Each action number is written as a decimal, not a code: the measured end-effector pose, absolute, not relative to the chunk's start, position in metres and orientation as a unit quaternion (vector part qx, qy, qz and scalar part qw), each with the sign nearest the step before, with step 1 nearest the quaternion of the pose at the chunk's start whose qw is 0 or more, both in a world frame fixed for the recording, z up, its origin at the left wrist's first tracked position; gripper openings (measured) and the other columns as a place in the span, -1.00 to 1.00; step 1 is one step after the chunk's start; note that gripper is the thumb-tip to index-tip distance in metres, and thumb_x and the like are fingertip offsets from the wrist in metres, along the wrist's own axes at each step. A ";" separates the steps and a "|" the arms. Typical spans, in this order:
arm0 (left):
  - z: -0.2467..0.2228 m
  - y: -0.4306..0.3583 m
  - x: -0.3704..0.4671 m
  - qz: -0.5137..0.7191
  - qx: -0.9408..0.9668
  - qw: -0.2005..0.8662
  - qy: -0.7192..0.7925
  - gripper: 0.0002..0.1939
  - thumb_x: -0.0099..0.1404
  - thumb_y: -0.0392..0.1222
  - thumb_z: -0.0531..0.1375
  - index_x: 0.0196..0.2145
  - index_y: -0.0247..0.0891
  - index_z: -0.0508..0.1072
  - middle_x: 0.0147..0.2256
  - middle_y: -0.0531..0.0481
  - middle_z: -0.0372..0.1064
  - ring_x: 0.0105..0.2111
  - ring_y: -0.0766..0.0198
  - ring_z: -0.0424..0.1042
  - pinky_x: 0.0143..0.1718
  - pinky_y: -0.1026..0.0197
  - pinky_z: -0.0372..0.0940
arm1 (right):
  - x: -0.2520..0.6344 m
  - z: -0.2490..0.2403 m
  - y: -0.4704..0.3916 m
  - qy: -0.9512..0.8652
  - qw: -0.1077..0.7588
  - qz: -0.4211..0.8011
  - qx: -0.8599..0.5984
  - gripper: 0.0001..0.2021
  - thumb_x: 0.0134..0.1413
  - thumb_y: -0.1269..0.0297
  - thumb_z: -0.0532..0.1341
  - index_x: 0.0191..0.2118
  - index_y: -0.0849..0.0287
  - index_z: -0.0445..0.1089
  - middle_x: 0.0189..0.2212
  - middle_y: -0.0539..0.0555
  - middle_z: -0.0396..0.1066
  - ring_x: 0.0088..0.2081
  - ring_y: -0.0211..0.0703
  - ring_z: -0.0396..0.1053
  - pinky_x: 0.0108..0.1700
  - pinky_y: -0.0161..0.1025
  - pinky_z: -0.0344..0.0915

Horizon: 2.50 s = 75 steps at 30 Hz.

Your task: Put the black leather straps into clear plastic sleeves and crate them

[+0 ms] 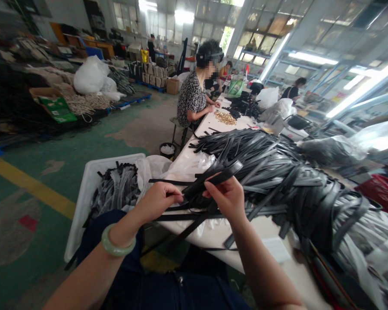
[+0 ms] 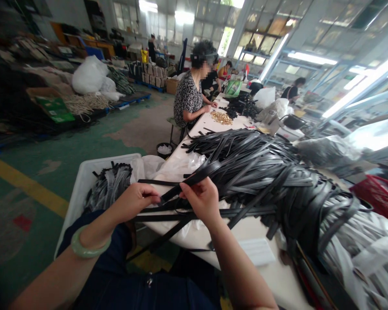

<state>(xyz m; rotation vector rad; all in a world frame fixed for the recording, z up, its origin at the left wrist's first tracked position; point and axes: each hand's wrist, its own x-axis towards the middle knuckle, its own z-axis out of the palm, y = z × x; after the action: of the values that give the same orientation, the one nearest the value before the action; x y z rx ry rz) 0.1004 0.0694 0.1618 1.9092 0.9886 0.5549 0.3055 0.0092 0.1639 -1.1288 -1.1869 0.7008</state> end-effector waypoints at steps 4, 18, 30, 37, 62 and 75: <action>0.149 0.069 0.116 0.258 0.754 0.468 0.383 -0.83 0.13 -0.23 0.21 -0.52 -0.33 0.57 -0.56 0.01 0.44 -0.49 0.28 0.35 -0.42 0.29 0.15 | 0.294 0.137 0.000 -0.548 0.590 0.333 -0.490 -0.86 0.04 0.25 0.33 -0.32 0.19 0.43 -0.47 0.03 0.44 -0.50 -0.24 0.43 -0.46 -0.31 0.40; 0.133 0.065 0.139 0.267 0.758 0.453 0.385 -0.74 0.16 -0.17 0.19 -0.59 -0.33 0.53 -0.59 0.01 0.42 -0.55 0.31 0.30 -0.50 0.29 0.11 | 0.302 0.105 0.006 -0.460 0.584 0.459 -0.486 -0.66 0.06 0.02 0.29 -0.20 0.21 0.55 -0.69 -0.10 0.14 -0.65 -0.40 0.02 -0.64 -0.40 -0.11; 0.146 0.060 0.156 0.228 0.795 0.426 0.366 -0.72 0.15 -0.19 0.18 -0.67 -0.31 0.47 -0.66 0.06 0.29 -0.58 0.34 0.24 -0.53 0.29 0.05 | 0.333 0.109 0.013 -0.331 0.649 0.536 -0.427 -0.65 -0.09 0.05 0.37 -0.23 0.21 0.53 -0.73 -0.19 -0.04 -0.68 -0.44 -0.15 -0.66 -0.43 -0.18; 0.135 0.061 0.161 0.217 0.783 0.450 0.370 -0.72 0.14 -0.14 0.19 -0.65 -0.31 0.47 -0.66 0.07 0.29 -0.58 0.33 0.24 -0.53 0.30 0.06 | 0.341 0.115 0.007 -0.425 0.588 0.495 -0.479 -0.66 -0.03 0.01 0.33 -0.30 0.22 0.57 -0.74 -0.15 0.02 -0.69 -0.44 -0.11 -0.66 -0.40 -0.16; 0.121 0.076 0.187 0.234 0.717 0.533 0.384 -0.69 0.11 -0.07 0.21 -0.63 -0.37 0.47 -0.68 0.08 0.23 -0.62 0.38 0.12 -0.56 0.28 -0.02 | 0.315 0.083 -0.005 -0.497 0.605 0.274 -0.559 -0.54 0.34 0.04 -0.03 0.22 0.10 0.28 0.20 0.14 0.27 0.18 -0.02 0.26 0.23 0.01 0.16; 0.130 0.065 0.197 0.243 0.768 0.467 0.364 -0.74 0.16 -0.21 0.23 -0.64 -0.34 0.48 -0.66 0.07 0.30 -0.59 0.36 0.23 -0.53 0.28 0.04 | 0.337 0.112 -0.003 -0.373 0.681 0.300 -0.554 -0.55 0.25 -0.03 0.06 -0.15 0.24 0.54 -0.20 0.17 0.56 -0.08 0.04 0.48 0.02 -0.01 0.36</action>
<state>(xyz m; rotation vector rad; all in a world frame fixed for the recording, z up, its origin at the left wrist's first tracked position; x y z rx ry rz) 0.1971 0.0646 0.1296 1.8852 0.8922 0.5962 0.3365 -0.0032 0.1119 -1.2429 -0.8369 0.6727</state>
